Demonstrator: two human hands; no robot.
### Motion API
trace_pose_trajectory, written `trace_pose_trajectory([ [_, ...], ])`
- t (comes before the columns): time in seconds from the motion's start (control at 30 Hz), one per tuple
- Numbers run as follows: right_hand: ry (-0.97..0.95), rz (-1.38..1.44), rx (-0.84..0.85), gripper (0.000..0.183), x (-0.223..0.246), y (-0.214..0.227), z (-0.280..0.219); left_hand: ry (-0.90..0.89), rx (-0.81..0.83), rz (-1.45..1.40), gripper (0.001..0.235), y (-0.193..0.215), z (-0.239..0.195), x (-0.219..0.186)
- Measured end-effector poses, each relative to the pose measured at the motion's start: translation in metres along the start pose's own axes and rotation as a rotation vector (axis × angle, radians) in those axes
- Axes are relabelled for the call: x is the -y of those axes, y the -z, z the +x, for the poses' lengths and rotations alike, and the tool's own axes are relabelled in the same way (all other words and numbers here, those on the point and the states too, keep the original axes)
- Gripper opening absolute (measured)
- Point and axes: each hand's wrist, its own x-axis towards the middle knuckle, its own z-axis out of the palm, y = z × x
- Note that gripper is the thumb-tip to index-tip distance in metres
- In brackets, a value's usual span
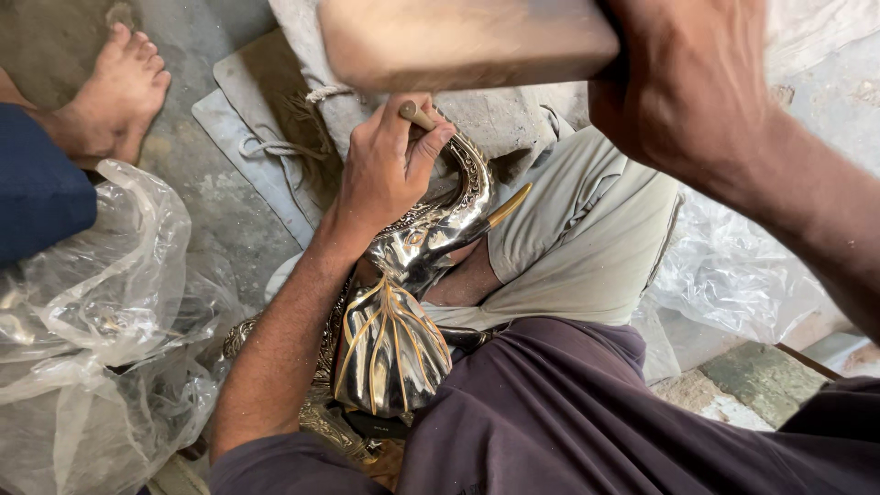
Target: The person uses a chisel and wooden mallet to carve intricate patterns into the trunk of a silver-colored elephant statue. They repeatedly strike the chisel to create detailed designs along the curved surface.
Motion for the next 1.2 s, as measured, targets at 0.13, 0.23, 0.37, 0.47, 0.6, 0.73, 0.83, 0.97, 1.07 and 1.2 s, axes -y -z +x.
trace_pose_trajectory([
  [0.13,0.030,-0.301,0.055,0.012,0.000,0.011,-0.004,-0.050,-0.021,0.147,0.018,-0.001,-0.002,0.003],
  [0.23,0.026,-0.331,0.038,0.012,-0.001,0.021,-0.005,-0.027,-0.012,0.070,0.023,-0.003,-0.002,0.004],
  [0.37,0.024,-0.319,-0.011,0.010,0.004,0.033,-0.003,-0.031,-0.008,0.041,0.026,-0.002,-0.004,0.005],
  [0.47,0.028,-0.272,-0.071,0.008,0.009,0.038,-0.002,0.075,0.029,-0.006,0.026,-0.003,-0.001,0.006],
  [0.6,0.017,-0.255,-0.059,0.009,0.014,0.043,-0.005,-0.111,-0.063,0.147,0.023,-0.001,-0.004,0.002],
  [0.73,-0.014,-0.243,-0.027,0.011,0.016,0.046,-0.001,-0.063,-0.054,0.100,0.020,0.004,-0.001,-0.002],
  [0.83,-0.040,-0.180,-0.002,0.009,0.018,0.043,0.003,-0.033,-0.066,0.098,0.020,0.005,0.000,-0.003],
  [0.97,-0.052,-0.223,-0.002,0.008,0.015,0.044,-0.003,0.000,-0.060,0.055,0.021,0.002,0.001,-0.004],
  [1.07,-0.132,0.104,0.055,0.029,0.008,0.046,-0.013,0.073,0.011,-0.098,0.022,-0.001,0.003,-0.005],
  [1.2,-0.168,0.204,0.043,0.030,0.000,0.045,-0.023,0.091,0.118,-0.063,0.032,-0.005,0.011,-0.004],
])
